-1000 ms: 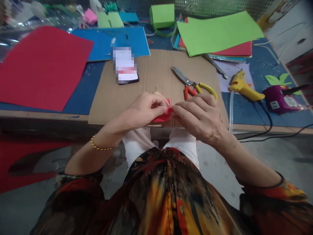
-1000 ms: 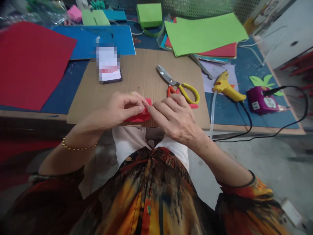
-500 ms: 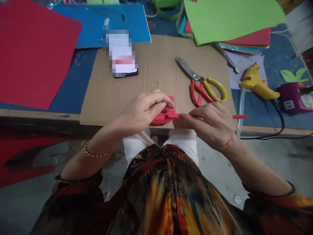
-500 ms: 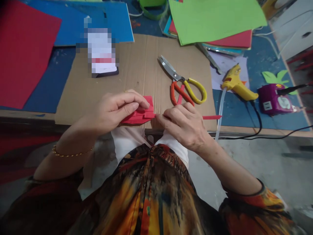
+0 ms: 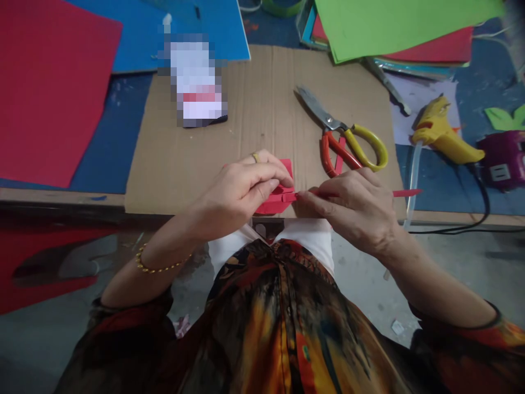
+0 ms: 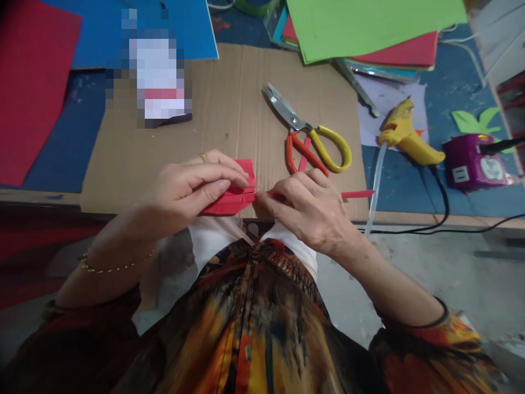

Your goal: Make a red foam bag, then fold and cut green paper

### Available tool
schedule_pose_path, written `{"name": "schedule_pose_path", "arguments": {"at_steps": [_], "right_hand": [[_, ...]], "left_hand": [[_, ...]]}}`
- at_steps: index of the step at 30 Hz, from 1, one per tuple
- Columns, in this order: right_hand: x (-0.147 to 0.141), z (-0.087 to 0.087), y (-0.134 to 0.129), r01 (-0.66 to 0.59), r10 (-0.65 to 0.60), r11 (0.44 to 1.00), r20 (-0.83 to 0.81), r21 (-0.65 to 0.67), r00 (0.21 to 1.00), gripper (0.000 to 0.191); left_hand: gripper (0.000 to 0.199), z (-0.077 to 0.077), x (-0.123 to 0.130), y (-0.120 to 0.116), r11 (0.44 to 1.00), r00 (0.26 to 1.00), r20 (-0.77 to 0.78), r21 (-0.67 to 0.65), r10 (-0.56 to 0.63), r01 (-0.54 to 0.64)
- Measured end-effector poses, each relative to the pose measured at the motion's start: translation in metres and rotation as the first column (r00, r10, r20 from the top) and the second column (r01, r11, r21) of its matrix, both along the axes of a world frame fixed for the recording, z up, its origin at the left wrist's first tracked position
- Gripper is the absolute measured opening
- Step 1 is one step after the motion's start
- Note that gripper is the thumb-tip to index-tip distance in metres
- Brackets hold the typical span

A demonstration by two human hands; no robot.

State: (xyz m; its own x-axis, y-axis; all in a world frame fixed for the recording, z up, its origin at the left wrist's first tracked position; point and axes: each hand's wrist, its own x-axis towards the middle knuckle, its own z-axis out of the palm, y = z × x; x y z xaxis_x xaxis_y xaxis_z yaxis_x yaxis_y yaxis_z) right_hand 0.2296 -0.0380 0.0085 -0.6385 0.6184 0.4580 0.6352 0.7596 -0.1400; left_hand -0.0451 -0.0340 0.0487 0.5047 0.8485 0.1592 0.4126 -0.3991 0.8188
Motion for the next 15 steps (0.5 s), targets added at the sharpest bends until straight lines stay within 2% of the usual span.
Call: {"name": "schedule_pose_path", "arguments": {"at_steps": [8, 12, 15], "right_hand": [[-0.001, -0.007, -0.001, -0.014, 0.015, 0.998, -0.01, 0.057, 1.0, 0.023], [-0.003, -0.002, 0.0, -0.017, 0.017, 0.998, 0.01, 0.057, 1.0, 0.024], [-0.005, 0.005, 0.002, -0.059, 0.056, 0.992, 0.03, 0.111, 0.998, 0.019]], "left_hand": [[0.032, 0.0, -0.002, 0.001, 0.999, 0.999, -0.033, 0.03, -0.018, 0.019], [0.032, -0.001, -0.001, 0.0, 0.999, 0.999, -0.044, 0.046, -0.025, 0.027], [0.035, -0.004, 0.0, -0.001, 0.997, 0.997, -0.063, 0.064, -0.038, 0.042]]}}
